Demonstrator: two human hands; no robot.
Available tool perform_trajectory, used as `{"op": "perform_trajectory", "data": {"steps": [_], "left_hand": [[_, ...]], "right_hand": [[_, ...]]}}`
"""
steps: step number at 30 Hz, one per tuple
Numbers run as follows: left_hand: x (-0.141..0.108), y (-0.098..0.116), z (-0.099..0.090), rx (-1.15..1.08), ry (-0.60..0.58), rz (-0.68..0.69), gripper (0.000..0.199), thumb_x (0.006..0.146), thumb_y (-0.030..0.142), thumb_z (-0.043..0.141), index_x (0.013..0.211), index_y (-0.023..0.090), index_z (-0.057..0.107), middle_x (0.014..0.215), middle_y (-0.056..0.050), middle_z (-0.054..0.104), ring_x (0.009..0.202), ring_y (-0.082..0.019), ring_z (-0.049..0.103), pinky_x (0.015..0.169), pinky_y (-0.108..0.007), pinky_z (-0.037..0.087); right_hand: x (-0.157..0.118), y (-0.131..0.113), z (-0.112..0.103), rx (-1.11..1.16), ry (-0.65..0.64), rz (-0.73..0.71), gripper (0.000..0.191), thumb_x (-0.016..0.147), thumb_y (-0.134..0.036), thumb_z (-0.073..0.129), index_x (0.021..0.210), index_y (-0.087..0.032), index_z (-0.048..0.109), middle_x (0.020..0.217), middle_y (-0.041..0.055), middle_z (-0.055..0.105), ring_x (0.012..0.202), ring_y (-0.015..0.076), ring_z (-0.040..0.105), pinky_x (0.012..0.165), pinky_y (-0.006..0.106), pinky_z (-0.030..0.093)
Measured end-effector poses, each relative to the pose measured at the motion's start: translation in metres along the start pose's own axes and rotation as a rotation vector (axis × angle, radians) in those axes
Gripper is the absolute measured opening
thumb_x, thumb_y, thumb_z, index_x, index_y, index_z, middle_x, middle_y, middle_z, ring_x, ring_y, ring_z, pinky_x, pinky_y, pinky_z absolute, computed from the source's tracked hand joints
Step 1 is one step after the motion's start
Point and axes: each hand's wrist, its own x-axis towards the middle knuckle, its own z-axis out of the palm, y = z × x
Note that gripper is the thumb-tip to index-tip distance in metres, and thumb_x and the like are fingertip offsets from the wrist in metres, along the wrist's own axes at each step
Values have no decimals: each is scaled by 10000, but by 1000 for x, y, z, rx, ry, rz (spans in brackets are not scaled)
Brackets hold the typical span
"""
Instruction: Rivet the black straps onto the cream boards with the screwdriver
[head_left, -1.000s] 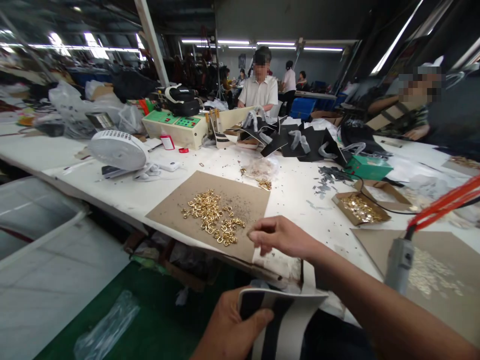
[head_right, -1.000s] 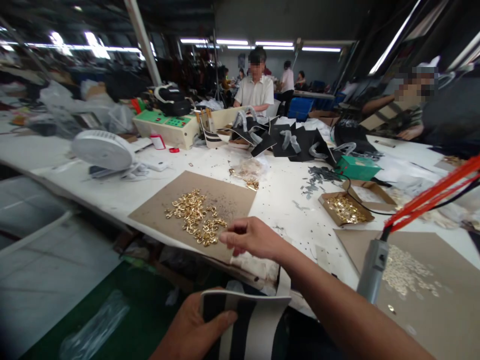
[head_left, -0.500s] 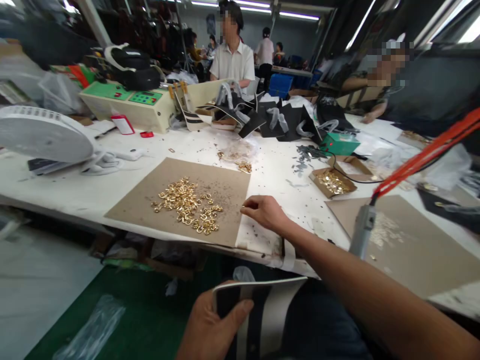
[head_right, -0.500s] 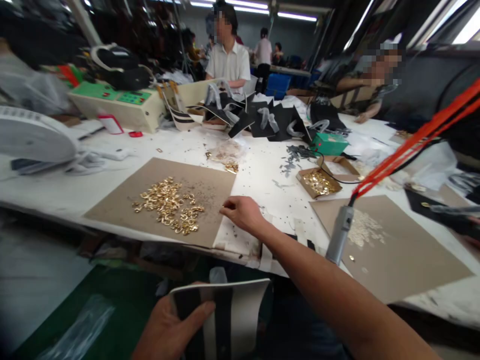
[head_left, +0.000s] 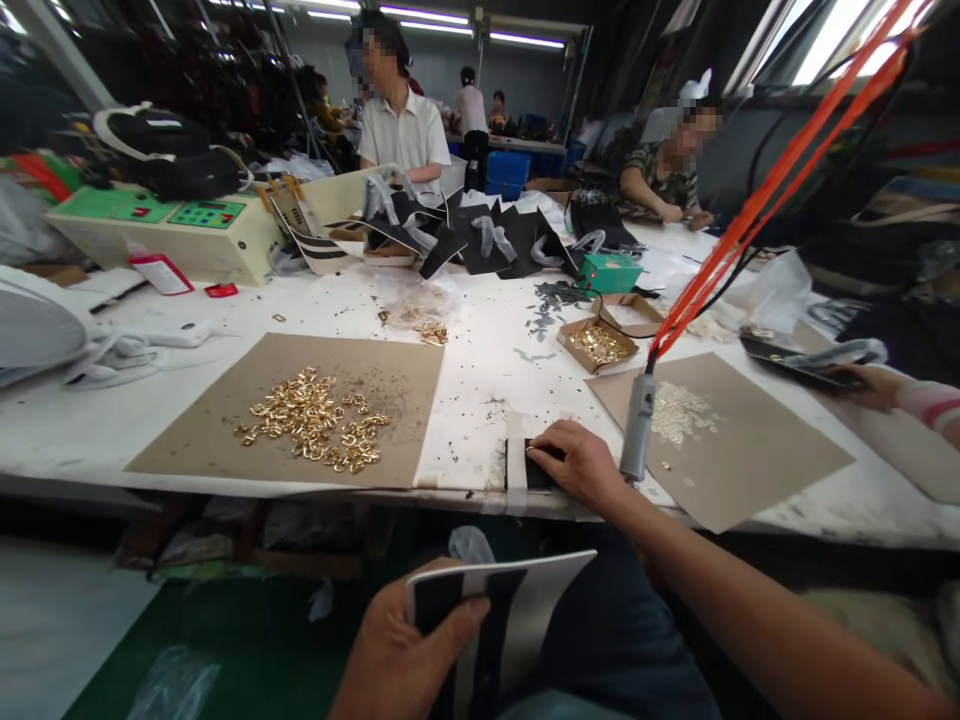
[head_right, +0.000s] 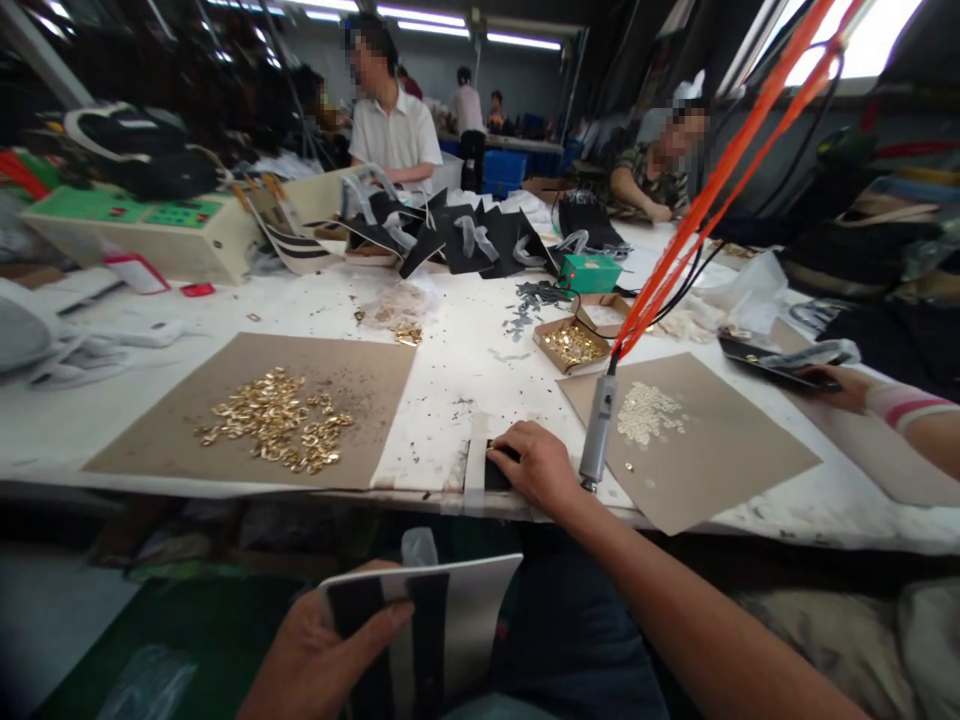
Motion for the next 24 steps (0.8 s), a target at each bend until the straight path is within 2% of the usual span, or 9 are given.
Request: {"op": "perform_trajectory", "data": {"steps": [6, 9, 12, 15, 18, 21, 24], "left_hand": [[-3, 3, 18, 20, 14, 30, 367, 737, 505, 809, 819, 148, 801, 758, -66, 751, 767, -247, 672, 707, -292, 532], [-2, 4, 26, 29, 10, 43, 365, 744, 506, 803, 830, 152, 803, 771, -73, 760, 778, -253, 674, 720, -298, 527], [0, 6, 29, 59, -37, 27, 344, 759, 487, 791, 845, 154, 802, 789, -74, 758, 783, -248, 667, 721, -294, 516], [1, 6, 28, 85, -53, 24, 316, 777, 462, 772, 840, 153, 794, 800, -74, 748, 776, -239, 655, 718, -286, 503], [1, 5, 27, 93, -42, 25, 289, 789, 438, 756, 815, 152, 777, 783, -69, 733, 756, -226, 639, 694, -273, 483], [1, 4, 26, 82, -61, 7, 285, 797, 438, 743, 809, 155, 765, 774, -60, 718, 749, -215, 630, 686, -262, 468], [2, 5, 24, 70, -86, -1, 311, 810, 465, 731, 805, 154, 755, 769, -58, 700, 751, -212, 619, 684, -258, 462]], "right_hand": [[0, -7, -14, -327, -44, 25, 90, 907, -270, 650, 848, -217, 693, 841, 46, 700, 826, 211, 618, 762, 320, 393], [3, -13, -15, -379, -75, 56, 90, 910, -262, 622, 864, -222, 688, 838, 48, 707, 798, 206, 616, 722, 315, 367], [8, -17, -16, -307, -121, 107, 85, 889, -279, 646, 854, -225, 701, 842, 45, 721, 789, 202, 625, 690, 302, 368], [13, -14, -18, -115, -224, 122, 69, 849, -251, 676, 857, -233, 742, 872, 28, 750, 800, 190, 650, 694, 277, 407], [18, -6, -21, 54, -306, 98, 169, 828, -167, 651, 912, -238, 779, 939, 19, 778, 846, 181, 680, 754, 262, 455], [24, 2, -21, 116, -345, 100, 188, 819, -142, 651, 911, -231, 789, 938, 18, 783, 848, 180, 688, 774, 264, 473], [27, 4, -21, 107, -354, 99, 117, 822, -184, 687, 873, -235, 779, 880, 6, 766, 792, 168, 672, 726, 260, 464]]}}
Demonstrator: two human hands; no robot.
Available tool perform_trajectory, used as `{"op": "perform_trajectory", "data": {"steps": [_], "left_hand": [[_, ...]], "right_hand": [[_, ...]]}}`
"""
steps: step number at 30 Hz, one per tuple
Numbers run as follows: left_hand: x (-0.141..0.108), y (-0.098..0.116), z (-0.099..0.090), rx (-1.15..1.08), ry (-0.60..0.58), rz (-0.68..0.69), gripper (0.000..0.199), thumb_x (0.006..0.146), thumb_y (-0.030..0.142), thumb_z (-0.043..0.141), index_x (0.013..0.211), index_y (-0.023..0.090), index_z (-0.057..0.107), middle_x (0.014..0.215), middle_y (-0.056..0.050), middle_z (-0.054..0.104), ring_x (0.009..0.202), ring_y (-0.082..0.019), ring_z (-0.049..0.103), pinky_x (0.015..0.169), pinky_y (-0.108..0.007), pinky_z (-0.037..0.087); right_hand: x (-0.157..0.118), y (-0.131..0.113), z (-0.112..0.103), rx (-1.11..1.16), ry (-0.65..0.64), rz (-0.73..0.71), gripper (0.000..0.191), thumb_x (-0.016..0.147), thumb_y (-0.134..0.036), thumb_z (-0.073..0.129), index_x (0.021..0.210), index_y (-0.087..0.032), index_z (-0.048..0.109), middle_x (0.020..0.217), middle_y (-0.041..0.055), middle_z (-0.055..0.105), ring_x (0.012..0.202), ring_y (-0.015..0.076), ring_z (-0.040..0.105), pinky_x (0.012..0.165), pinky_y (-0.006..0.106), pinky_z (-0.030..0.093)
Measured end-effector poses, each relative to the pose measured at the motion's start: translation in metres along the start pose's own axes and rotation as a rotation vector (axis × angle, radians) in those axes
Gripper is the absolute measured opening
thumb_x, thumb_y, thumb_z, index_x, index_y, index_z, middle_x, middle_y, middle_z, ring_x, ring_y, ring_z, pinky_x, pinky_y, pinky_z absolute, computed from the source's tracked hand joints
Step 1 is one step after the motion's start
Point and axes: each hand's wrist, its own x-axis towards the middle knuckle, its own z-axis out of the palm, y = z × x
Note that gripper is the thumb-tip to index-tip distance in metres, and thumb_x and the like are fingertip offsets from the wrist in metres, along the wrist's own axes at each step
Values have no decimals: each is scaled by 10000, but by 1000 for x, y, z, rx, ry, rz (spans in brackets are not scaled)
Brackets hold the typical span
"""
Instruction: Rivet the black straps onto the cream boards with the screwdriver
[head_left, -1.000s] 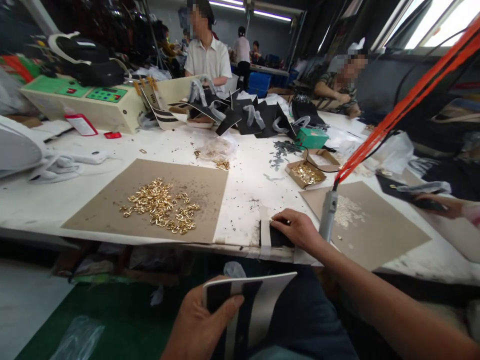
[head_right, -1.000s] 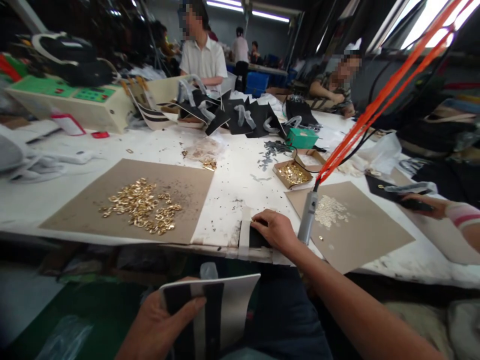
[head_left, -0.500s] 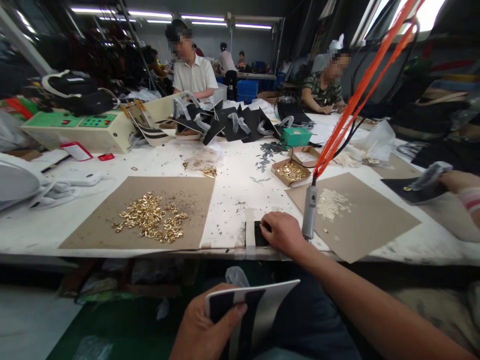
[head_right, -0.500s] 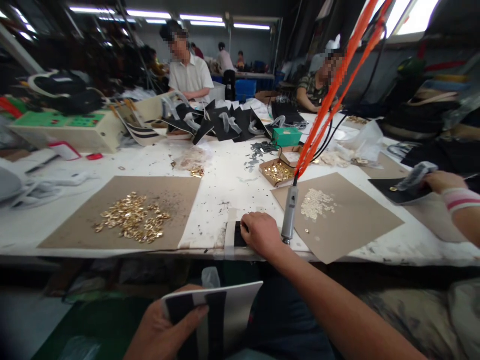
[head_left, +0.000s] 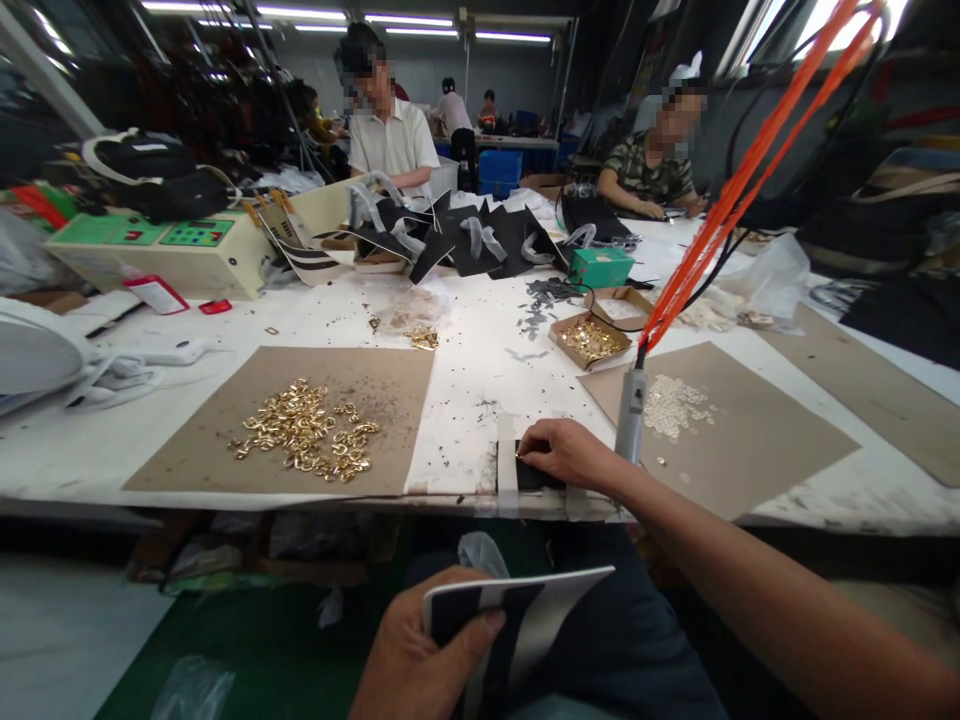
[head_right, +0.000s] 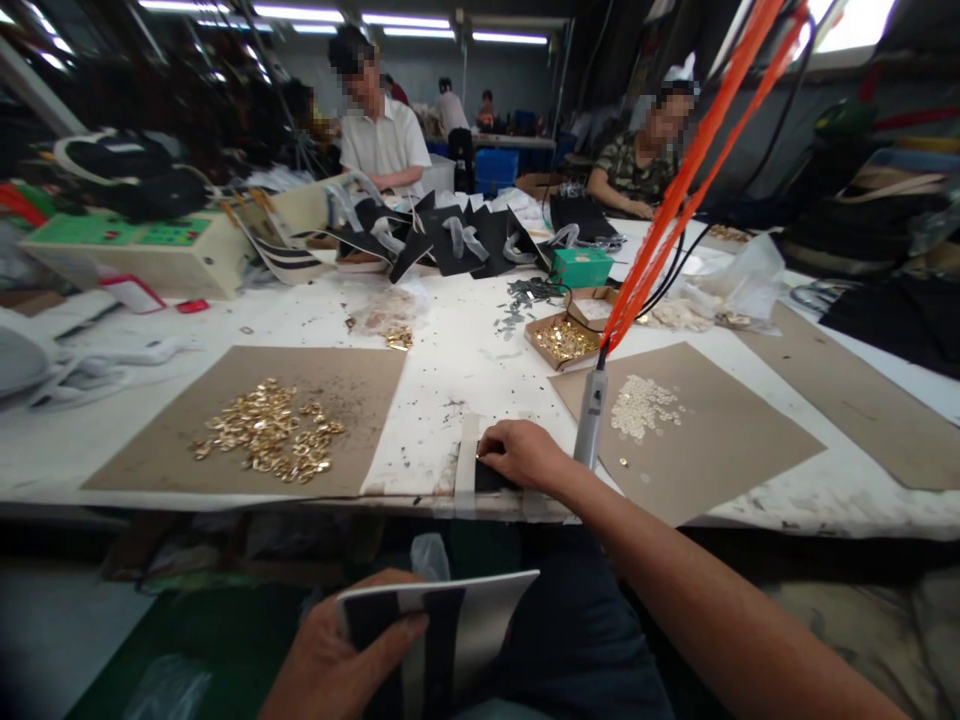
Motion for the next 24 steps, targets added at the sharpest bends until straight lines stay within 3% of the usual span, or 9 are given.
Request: {"op": "perform_trajectory", "data": {"steps": [4, 12, 18, 24], "left_hand": [[3, 1, -4, -4, -27, -9, 323, 816, 479, 731, 802, 157, 751, 761, -52, 684, 745, -207, 605, 682, -257, 461], [5, -1, -9, 14, -63, 5, 291, 842, 447, 706, 839, 161, 762, 801, -58, 711, 785, -222, 625, 719, -269, 467], [6, 0, -11, 2, -62, 8, 278, 840, 432, 709, 849, 161, 769, 819, -65, 730, 798, -234, 640, 725, -279, 477], [8, 2, -8, -4, -56, -2, 277, 822, 444, 722, 816, 171, 766, 789, -53, 712, 785, -229, 634, 726, -276, 476]], "right_hand": [[-3, -2, 0, -96, 29, 10, 41, 818, -245, 726, 831, -244, 765, 851, -2, 738, 754, 161, 648, 688, 263, 439], [-10, -5, 1, -91, 65, 60, 104, 876, -292, 683, 869, -255, 780, 900, 8, 751, 811, 173, 659, 728, 278, 447], [-8, -5, 6, -102, 56, -43, 147, 862, -218, 672, 926, -285, 785, 928, -12, 739, 833, 153, 661, 767, 258, 451], [-14, -17, 8, -294, 71, -18, 173, 881, -265, 653, 965, -315, 795, 945, 3, 758, 827, 183, 673, 695, 277, 420]]}}
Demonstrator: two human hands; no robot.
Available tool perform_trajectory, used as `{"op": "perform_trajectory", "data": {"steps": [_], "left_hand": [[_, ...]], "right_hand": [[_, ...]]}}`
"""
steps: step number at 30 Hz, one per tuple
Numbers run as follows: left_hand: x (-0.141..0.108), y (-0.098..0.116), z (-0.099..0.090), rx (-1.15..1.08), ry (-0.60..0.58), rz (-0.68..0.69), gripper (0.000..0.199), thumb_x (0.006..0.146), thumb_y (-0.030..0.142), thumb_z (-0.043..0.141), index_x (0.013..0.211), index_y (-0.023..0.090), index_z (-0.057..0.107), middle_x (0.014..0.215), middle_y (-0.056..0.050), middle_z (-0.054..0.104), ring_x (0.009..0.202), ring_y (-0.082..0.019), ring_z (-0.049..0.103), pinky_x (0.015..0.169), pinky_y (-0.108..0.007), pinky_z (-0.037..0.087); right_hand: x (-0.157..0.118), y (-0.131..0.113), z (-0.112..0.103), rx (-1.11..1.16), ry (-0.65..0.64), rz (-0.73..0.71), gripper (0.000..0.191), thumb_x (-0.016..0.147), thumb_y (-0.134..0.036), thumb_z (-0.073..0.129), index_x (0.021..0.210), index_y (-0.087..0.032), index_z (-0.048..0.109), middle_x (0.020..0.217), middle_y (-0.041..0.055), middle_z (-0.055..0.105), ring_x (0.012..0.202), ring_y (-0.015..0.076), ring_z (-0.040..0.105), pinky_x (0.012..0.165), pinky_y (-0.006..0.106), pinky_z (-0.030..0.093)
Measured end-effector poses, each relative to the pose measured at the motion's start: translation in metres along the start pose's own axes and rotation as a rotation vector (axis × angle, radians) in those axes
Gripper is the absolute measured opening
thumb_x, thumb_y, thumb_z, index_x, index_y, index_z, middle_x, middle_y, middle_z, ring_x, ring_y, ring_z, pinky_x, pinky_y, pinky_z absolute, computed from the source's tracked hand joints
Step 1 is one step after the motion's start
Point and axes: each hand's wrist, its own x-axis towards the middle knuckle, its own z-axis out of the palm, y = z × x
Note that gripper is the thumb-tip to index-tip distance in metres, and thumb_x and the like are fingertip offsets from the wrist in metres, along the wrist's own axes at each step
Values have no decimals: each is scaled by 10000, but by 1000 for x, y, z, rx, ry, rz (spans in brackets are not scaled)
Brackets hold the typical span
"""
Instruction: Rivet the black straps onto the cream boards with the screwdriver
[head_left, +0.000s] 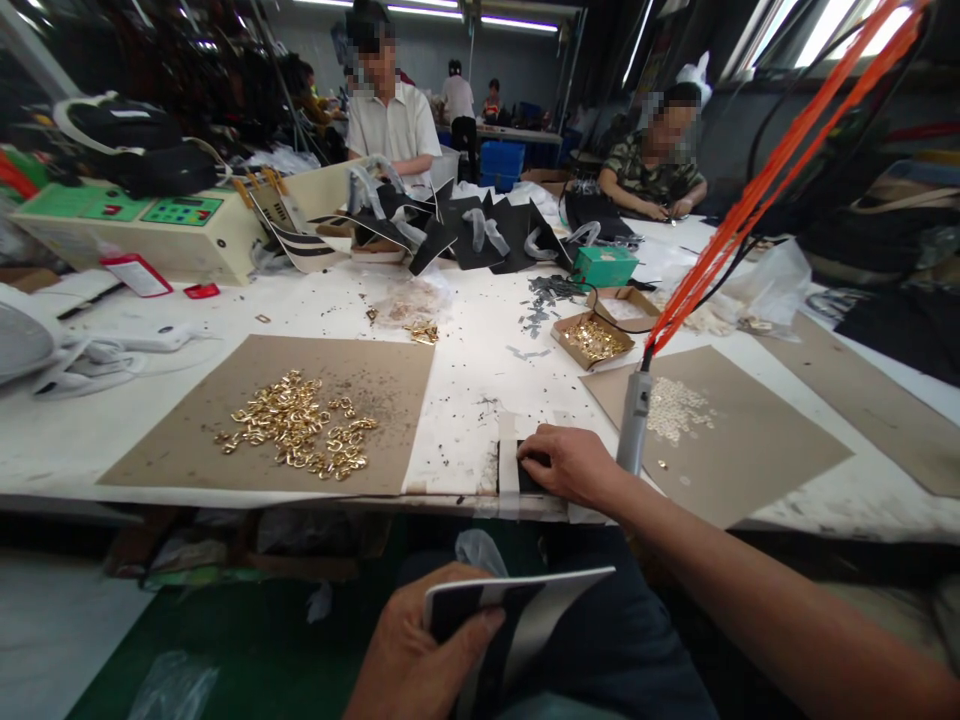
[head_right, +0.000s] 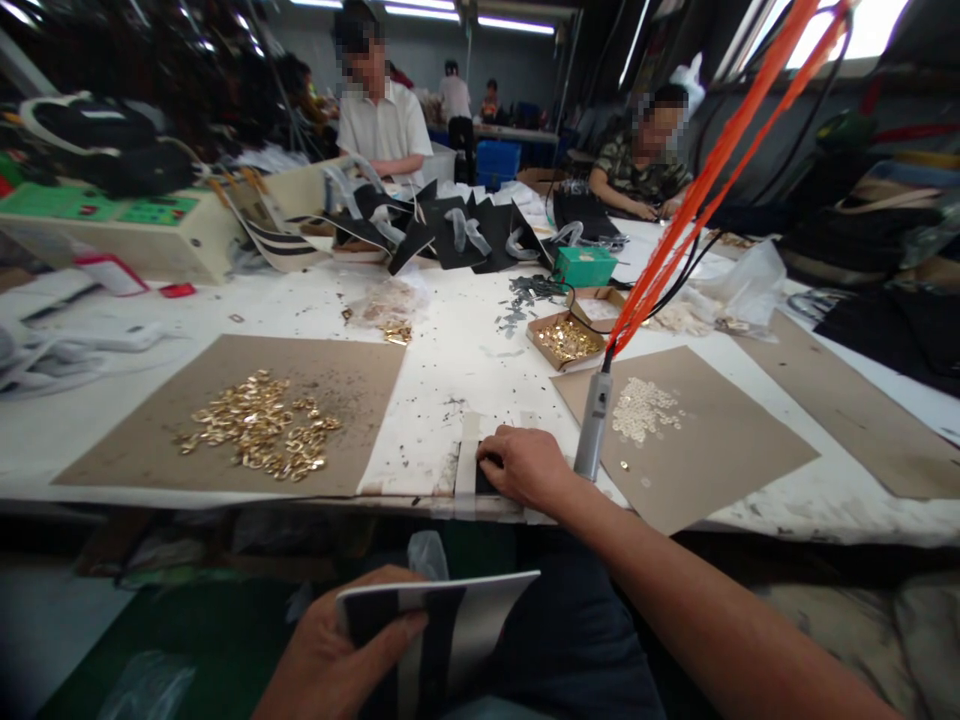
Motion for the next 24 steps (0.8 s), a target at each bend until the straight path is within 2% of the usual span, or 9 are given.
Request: {"op": "perform_trajectory", "data": {"steps": [4, 9, 14, 18, 21, 24], "left_hand": [[-1, 1, 0, 1, -1, 11, 266, 818, 440, 727, 814, 178, 772, 782, -51, 710, 783, -226, 637, 739, -274, 481], [-4, 3, -1, 0, 11, 14, 289, 817, 455, 732, 814, 170, 777, 788, -58, 722, 777, -232, 643, 722, -281, 495], [-5, 0, 1, 2, 59, 17, 302, 793, 462, 764, 834, 164, 792, 818, -56, 755, 799, -241, 665, 715, -277, 510], [2, 2, 1, -12, 99, -16, 410, 792, 523, 764, 921, 137, 807, 894, -94, 807, 848, -298, 720, 740, -333, 563], [13, 13, -1, -65, 87, 17, 437, 777, 507, 788, 1001, 133, 809, 970, -108, 818, 954, -340, 741, 831, -389, 590], [26, 23, -2, -176, 80, 12, 456, 755, 469, 824, 1069, 140, 797, 1020, -111, 818, 1004, -345, 748, 879, -411, 597]], "right_hand": [[-1, 0, -1, 5, 1, 55, 171, 884, -321, 658, 972, -328, 804, 934, -3, 765, 796, 188, 672, 698, 293, 429], [5, 12, -1, 144, -83, 89, 179, 865, -315, 683, 978, -348, 818, 1008, -20, 786, 886, 202, 699, 730, 295, 460], [12, 10, -4, 109, -104, 161, 142, 813, -326, 731, 925, -351, 814, 836, -35, 769, 737, 176, 668, 615, 274, 399], [16, 7, -13, 122, -158, 143, 139, 776, -293, 744, 900, -313, 806, 770, -30, 739, 679, 161, 632, 569, 267, 356], [7, 10, -19, 290, -126, 117, 198, 776, -282, 739, 968, -265, 787, 752, -23, 721, 663, 154, 622, 599, 265, 410], [-17, 11, -20, 645, -10, 166, 324, 862, -420, 684, 1104, -214, 752, 866, 16, 748, 771, 182, 668, 724, 297, 507]]}}
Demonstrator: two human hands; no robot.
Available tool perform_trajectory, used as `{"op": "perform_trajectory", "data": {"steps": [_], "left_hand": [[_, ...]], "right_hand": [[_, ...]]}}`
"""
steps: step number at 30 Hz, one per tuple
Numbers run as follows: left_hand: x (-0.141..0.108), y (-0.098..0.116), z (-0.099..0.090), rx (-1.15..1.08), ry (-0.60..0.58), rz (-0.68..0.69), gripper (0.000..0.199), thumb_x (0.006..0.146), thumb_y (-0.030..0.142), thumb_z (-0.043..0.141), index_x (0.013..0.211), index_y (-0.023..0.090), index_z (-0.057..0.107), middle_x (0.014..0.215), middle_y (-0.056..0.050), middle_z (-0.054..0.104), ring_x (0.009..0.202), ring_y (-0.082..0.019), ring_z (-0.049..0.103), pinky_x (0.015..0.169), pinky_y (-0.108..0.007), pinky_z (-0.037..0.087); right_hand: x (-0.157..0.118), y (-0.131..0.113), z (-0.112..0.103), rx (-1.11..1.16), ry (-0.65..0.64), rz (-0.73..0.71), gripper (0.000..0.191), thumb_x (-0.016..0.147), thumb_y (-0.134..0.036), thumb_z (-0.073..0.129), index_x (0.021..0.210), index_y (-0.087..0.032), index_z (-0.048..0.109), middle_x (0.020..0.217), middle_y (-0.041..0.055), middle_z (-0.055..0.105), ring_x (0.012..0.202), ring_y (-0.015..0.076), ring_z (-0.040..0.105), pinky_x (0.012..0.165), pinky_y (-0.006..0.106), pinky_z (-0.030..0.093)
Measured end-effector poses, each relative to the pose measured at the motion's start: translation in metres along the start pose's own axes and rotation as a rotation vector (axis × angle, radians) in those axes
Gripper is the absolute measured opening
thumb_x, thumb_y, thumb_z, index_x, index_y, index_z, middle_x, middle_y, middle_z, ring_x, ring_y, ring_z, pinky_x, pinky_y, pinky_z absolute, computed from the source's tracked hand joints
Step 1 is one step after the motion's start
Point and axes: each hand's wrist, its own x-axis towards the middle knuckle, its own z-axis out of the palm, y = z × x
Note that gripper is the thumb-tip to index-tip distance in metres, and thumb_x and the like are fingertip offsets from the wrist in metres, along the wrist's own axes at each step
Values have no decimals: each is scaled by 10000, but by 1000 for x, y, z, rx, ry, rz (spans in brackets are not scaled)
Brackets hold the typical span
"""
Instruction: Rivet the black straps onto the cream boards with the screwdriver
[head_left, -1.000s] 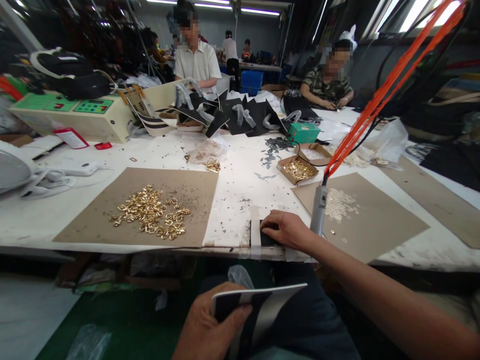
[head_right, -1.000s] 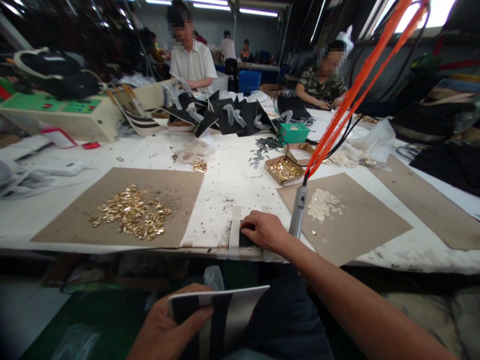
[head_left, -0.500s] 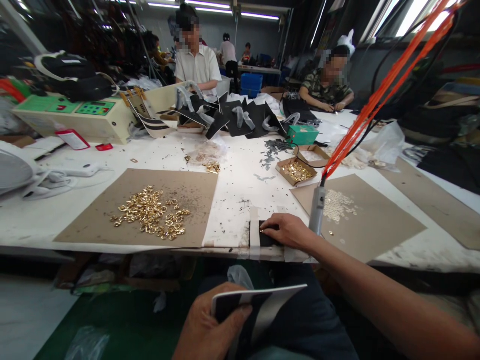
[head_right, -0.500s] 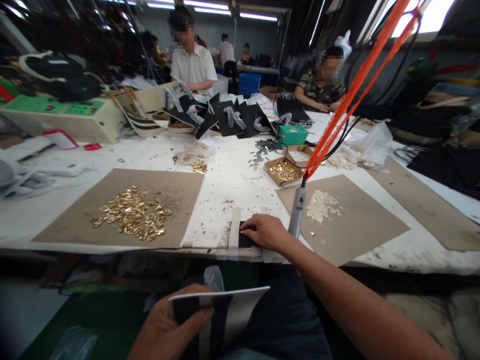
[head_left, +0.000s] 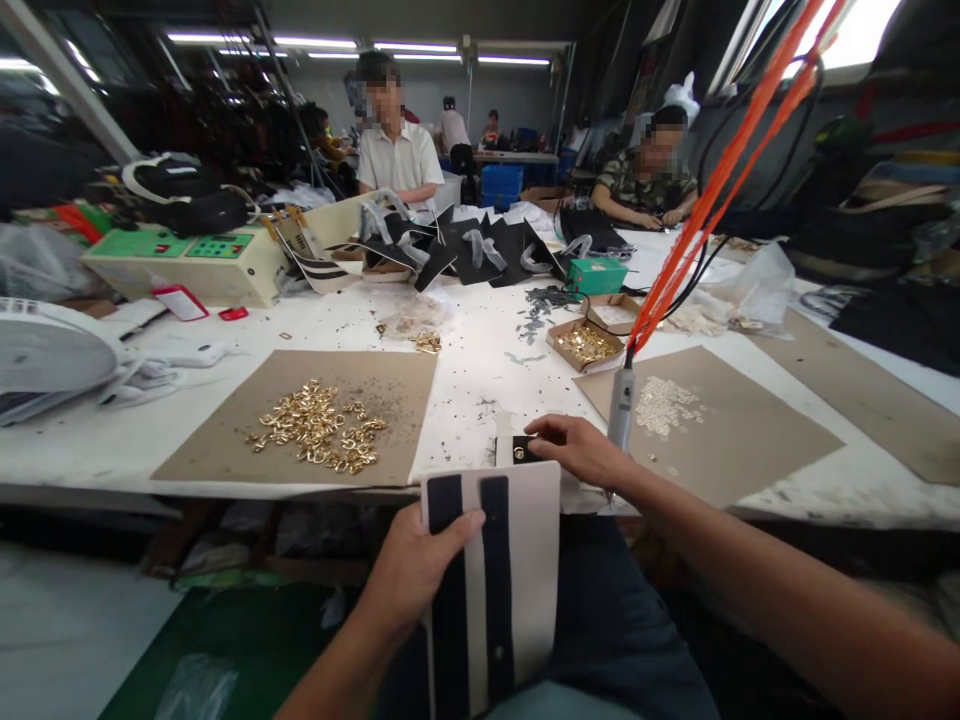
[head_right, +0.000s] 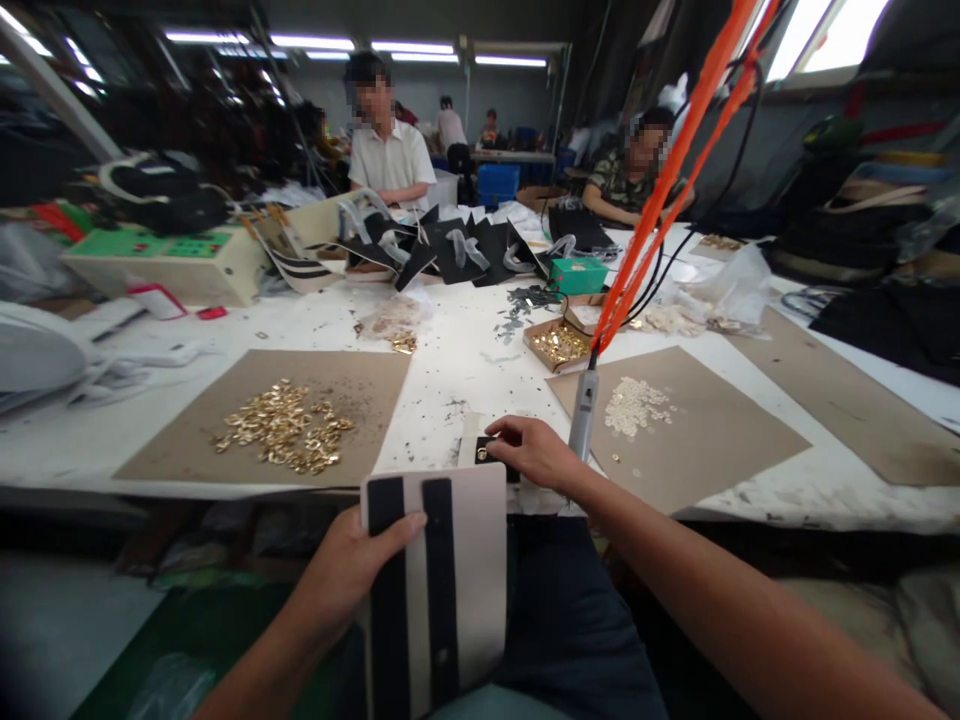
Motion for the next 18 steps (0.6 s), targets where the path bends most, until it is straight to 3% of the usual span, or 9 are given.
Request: {"op": "perform_trajectory", "data": {"steps": [4, 7, 10, 14, 18], "left_hand": [[21, 0, 9, -195, -66, -24, 469, 756, 394, 846, 1145, 147, 763, 1086, -122, 809, 984, -318, 763, 923, -427, 593], [36, -4, 19, -237, -94, -65, 476, 760, 369, 847, 1159, 130, 746, 1080, -138, 808, 955, -314, 772, 918, -441, 596], [42, -9, 27, -193, -70, -102, 462, 758, 369, 846, 1137, 125, 744, 1060, -143, 811, 947, -321, 775, 890, -439, 605], [38, -18, 32, -66, -113, -84, 423, 775, 346, 827, 1138, 141, 754, 1123, -132, 801, 1036, -327, 756, 937, -430, 584], [39, -21, 33, 65, -124, -78, 376, 783, 344, 799, 1097, 138, 775, 1101, -126, 807, 1045, -340, 750, 947, -439, 568]], "right_hand": [[-39, 0, 13, 630, -11, 192, 603, 906, -702, 554, 1114, -171, 747, 1005, 110, 776, 893, 252, 726, 832, 376, 565], [-58, -6, 29, 882, -122, 271, 577, 797, -669, 732, 1068, -161, 753, 1017, 128, 786, 899, 284, 746, 864, 412, 581], [-65, -9, 42, 889, -74, 303, 542, 690, -485, 887, 1109, -175, 739, 1033, 116, 792, 908, 300, 754, 863, 426, 594], [-73, -3, 55, 691, 51, 372, 406, 740, -465, 832, 1013, -176, 752, 981, 115, 799, 853, 310, 755, 753, 412, 611], [-76, 1, 59, 475, 86, 289, 280, 805, -418, 746, 950, -179, 758, 954, 91, 803, 856, 296, 750, 719, 372, 597]]}}
